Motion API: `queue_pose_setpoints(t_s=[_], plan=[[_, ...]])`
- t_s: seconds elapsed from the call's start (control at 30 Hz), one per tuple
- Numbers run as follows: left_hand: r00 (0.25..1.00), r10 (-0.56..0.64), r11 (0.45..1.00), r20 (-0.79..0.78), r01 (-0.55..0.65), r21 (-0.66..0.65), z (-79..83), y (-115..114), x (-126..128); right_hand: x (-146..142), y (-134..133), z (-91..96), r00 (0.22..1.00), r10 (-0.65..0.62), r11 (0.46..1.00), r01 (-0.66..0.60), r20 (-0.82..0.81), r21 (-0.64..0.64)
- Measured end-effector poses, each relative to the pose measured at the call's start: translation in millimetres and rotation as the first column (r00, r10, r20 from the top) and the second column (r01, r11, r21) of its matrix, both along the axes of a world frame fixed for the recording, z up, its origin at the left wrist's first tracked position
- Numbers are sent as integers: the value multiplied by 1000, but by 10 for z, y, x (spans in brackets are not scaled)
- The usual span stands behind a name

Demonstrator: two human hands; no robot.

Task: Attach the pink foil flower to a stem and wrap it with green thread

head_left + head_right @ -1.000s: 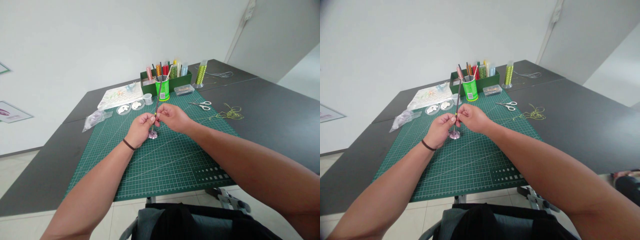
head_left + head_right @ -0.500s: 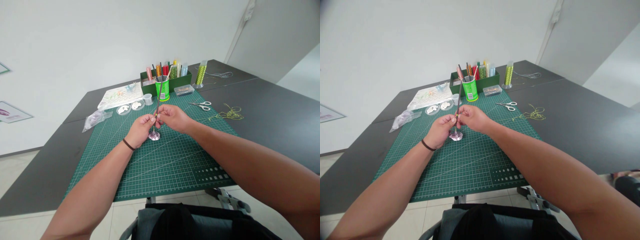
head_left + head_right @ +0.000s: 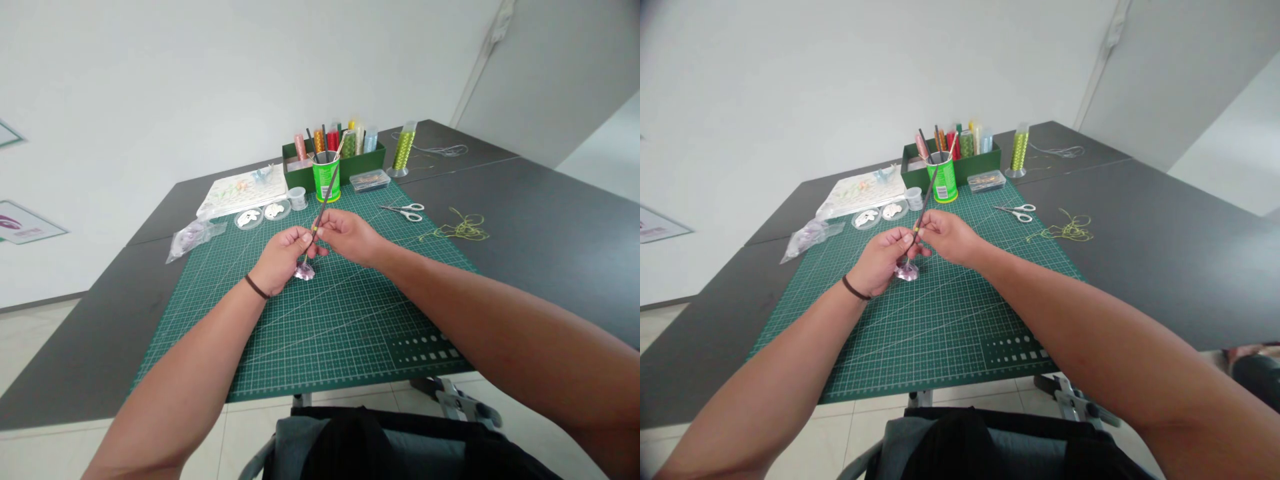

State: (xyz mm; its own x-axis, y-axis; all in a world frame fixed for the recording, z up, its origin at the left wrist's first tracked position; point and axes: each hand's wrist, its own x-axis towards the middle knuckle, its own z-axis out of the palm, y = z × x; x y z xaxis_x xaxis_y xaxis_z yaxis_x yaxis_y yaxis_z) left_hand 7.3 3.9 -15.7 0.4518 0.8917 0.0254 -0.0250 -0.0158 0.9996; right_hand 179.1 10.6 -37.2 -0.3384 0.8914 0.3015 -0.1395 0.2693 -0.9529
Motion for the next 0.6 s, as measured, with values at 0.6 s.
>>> queue_pose_setpoints(t_s=[0.6], plan=[[990, -49, 965, 130, 80, -250, -6, 25, -45, 3, -94, 107, 999, 21, 996, -24, -35, -84]])
